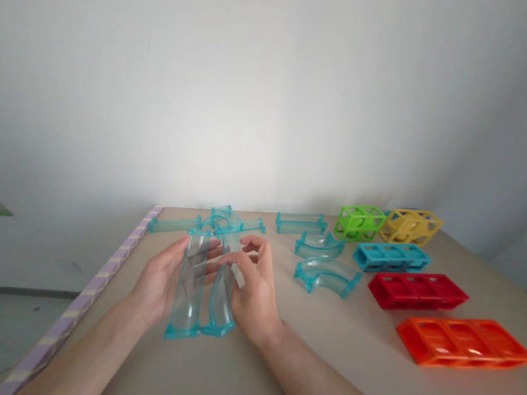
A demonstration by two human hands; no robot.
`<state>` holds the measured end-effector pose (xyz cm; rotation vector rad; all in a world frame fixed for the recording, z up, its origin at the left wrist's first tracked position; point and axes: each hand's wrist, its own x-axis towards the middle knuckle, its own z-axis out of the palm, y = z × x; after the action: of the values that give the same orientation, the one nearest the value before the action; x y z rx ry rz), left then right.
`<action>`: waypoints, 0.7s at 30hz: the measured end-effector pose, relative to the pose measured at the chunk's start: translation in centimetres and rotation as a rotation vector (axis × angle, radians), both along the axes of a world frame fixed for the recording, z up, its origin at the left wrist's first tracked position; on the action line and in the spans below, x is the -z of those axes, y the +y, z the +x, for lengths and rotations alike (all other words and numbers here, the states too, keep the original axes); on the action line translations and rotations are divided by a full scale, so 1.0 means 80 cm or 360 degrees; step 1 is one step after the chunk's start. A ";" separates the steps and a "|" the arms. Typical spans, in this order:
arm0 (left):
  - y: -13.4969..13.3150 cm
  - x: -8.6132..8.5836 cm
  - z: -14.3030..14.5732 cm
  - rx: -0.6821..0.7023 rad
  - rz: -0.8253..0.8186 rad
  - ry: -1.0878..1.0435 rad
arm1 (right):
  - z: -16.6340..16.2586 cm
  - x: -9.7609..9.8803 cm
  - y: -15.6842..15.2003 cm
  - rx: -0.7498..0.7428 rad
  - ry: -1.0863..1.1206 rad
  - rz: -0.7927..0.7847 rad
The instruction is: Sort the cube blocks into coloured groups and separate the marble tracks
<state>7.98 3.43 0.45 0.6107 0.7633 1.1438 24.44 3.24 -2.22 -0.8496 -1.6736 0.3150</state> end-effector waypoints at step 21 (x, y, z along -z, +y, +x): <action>0.003 0.014 0.005 -0.0071 0.0165 0.0364 | -0.010 0.000 0.002 -0.0729 0.0989 -0.1356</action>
<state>8.39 3.68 -0.68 0.8252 0.9202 1.1720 23.65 3.37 -2.25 -0.8246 -1.0900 1.5194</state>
